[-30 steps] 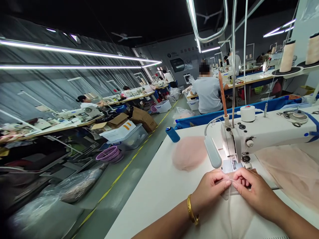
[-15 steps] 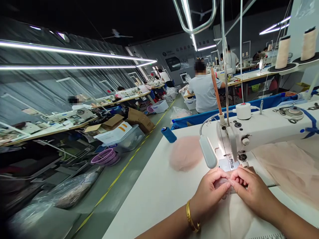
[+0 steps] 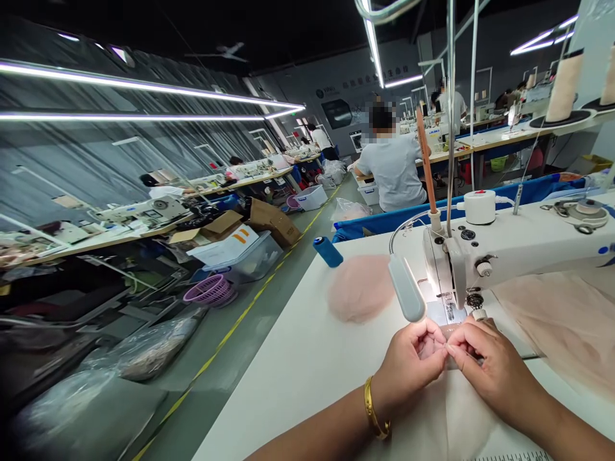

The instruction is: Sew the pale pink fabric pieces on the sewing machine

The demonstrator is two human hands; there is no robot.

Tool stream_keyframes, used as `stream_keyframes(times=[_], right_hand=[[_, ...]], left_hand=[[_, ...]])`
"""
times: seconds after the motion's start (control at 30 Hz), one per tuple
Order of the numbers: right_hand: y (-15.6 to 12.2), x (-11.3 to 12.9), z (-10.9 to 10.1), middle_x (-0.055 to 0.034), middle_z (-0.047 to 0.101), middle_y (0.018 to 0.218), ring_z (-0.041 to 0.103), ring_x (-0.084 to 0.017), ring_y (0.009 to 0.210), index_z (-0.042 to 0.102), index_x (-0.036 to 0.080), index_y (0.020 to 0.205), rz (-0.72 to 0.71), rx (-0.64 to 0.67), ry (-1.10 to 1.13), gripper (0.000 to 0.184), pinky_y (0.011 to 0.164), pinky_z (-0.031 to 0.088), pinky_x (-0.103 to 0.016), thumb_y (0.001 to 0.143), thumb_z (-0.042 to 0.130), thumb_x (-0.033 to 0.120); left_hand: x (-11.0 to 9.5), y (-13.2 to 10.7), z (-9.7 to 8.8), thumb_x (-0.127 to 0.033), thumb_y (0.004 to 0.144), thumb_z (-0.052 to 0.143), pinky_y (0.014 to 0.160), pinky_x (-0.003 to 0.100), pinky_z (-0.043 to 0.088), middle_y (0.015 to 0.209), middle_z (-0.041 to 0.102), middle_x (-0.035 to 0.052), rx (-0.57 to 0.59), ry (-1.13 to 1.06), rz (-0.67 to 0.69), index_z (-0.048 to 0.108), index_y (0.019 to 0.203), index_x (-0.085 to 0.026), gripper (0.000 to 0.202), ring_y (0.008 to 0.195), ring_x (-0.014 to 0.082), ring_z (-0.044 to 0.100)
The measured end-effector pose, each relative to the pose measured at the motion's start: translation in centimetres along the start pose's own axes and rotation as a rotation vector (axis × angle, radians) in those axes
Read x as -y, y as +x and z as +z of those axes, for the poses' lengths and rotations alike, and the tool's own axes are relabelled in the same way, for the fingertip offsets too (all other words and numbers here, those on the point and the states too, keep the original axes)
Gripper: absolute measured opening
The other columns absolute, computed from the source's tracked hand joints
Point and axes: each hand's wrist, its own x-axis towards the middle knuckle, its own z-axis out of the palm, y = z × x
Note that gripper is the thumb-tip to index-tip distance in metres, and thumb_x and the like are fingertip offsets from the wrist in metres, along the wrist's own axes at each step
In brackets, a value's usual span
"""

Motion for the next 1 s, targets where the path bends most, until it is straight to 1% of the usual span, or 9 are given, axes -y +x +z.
stream_keyframes(times=[0.1, 0.23, 0.3, 0.4, 0.5, 0.57, 0.7, 0.8, 1.0], right_hand=[[-0.1, 0.5, -0.1, -0.0011, 0.062, 0.085, 0.058, -0.021, 0.083, 0.062, 0.027, 0.084, 0.026, 0.006, -0.001, 0.034, 0.075, 0.046, -0.036, 0.11, 0.048, 0.044], [0.0, 0.5, -0.1, 0.0004, 0.06, 0.085, 0.057, -0.02, 0.082, 0.062, 0.027, 0.083, 0.024, 0.008, -0.013, 0.033, 0.075, 0.044, -0.035, 0.109, 0.049, 0.042], [0.0, 0.2, 0.0, 0.0006, 0.059, 0.084, 0.057, -0.02, 0.08, 0.061, 0.027, 0.082, 0.009, 0.001, -0.023, 0.032, 0.073, 0.043, -0.034, 0.109, 0.049, 0.041], [-0.1, -0.2, 0.0, 0.0007, 0.058, 0.082, 0.056, -0.019, 0.078, 0.06, 0.027, 0.082, -0.018, -0.012, -0.041, 0.031, 0.069, 0.043, -0.033, 0.108, 0.05, 0.04], [-0.1, -0.3, 0.1, 0.0005, 0.059, 0.083, 0.057, -0.019, 0.078, 0.06, 0.026, 0.083, -0.038, -0.017, -0.056, 0.03, 0.07, 0.044, -0.033, 0.108, 0.049, 0.038], [-0.1, -0.2, 0.1, 0.0003, 0.059, 0.082, 0.057, -0.019, 0.078, 0.059, 0.026, 0.082, -0.037, -0.02, -0.069, 0.031, 0.071, 0.044, -0.033, 0.109, 0.048, 0.037], [0.1, -0.4, 0.2, 0.0003, 0.058, 0.082, 0.056, -0.019, 0.077, 0.06, 0.026, 0.084, -0.03, -0.018, -0.091, 0.029, 0.068, 0.044, -0.032, 0.108, 0.049, 0.037], [0.0, -0.6, 0.2, 0.0009, 0.056, 0.081, 0.056, -0.019, 0.076, 0.058, 0.027, 0.084, -0.037, -0.024, -0.107, 0.026, 0.066, 0.044, -0.031, 0.107, 0.05, 0.036], [0.0, -0.7, 0.1, 0.0014, 0.054, 0.077, 0.054, -0.019, 0.072, 0.049, 0.026, 0.078, 0.016, -0.022, -0.243, 0.028, 0.062, 0.042, -0.03, 0.105, 0.047, 0.035]], left_hand=[[0.0, -0.1, 0.1, -0.025, 0.074, 0.067, 0.055, 0.023, 0.032, 0.059, 0.045, -0.0063, -0.01, 0.016, 0.034, 0.057, 0.071, -0.019, 0.011, 0.057, 0.0095, 0.038], [0.3, -0.1, 0.2, -0.025, 0.073, 0.067, 0.057, 0.023, 0.034, 0.067, 0.055, -0.0028, -0.031, -0.026, 0.103, 0.058, 0.071, -0.018, 0.011, 0.062, 0.011, 0.044], [0.4, -0.1, 0.2, -0.024, 0.072, 0.068, 0.058, 0.023, 0.036, 0.069, 0.058, -0.0019, -0.023, -0.056, 0.091, 0.057, 0.071, -0.018, 0.012, 0.063, 0.0114, 0.046], [0.4, -0.1, 0.2, -0.023, 0.072, 0.07, 0.057, 0.022, 0.034, 0.064, 0.053, -0.0043, -0.022, -0.057, 0.057, 0.056, 0.071, -0.019, 0.015, 0.06, 0.0102, 0.043], [0.2, 0.0, 0.2, -0.021, 0.073, 0.07, 0.055, 0.022, 0.032, 0.065, 0.051, -0.0058, -0.012, -0.078, 0.038, 0.065, 0.082, -0.017, 0.011, 0.059, 0.0093, 0.04], [0.2, 0.0, 0.3, -0.022, 0.075, 0.069, 0.056, 0.022, 0.033, 0.068, 0.054, -0.0048, 0.002, -0.109, 0.024, 0.07, 0.089, -0.016, 0.015, 0.06, 0.0095, 0.041], [0.4, 0.0, 0.2, -0.024, 0.075, 0.071, 0.055, 0.022, 0.035, 0.066, 0.057, -0.0037, 0.018, -0.11, -0.025, 0.068, 0.08, -0.017, 0.009, 0.06, 0.0108, 0.045], [0.3, -0.1, 0.0, -0.024, 0.075, 0.072, 0.057, 0.023, 0.037, 0.064, 0.055, -0.0044, 0.02, -0.06, -0.04, 0.065, 0.075, -0.018, 0.009, 0.06, 0.0113, 0.046], [-0.5, 0.4, -0.3, -0.027, 0.079, 0.076, 0.075, 0.029, 0.043, 0.072, 0.061, -0.0015, 0.035, 0.271, 0.09, 0.064, 0.067, -0.019, 0.019, 0.078, 0.0175, 0.056]])
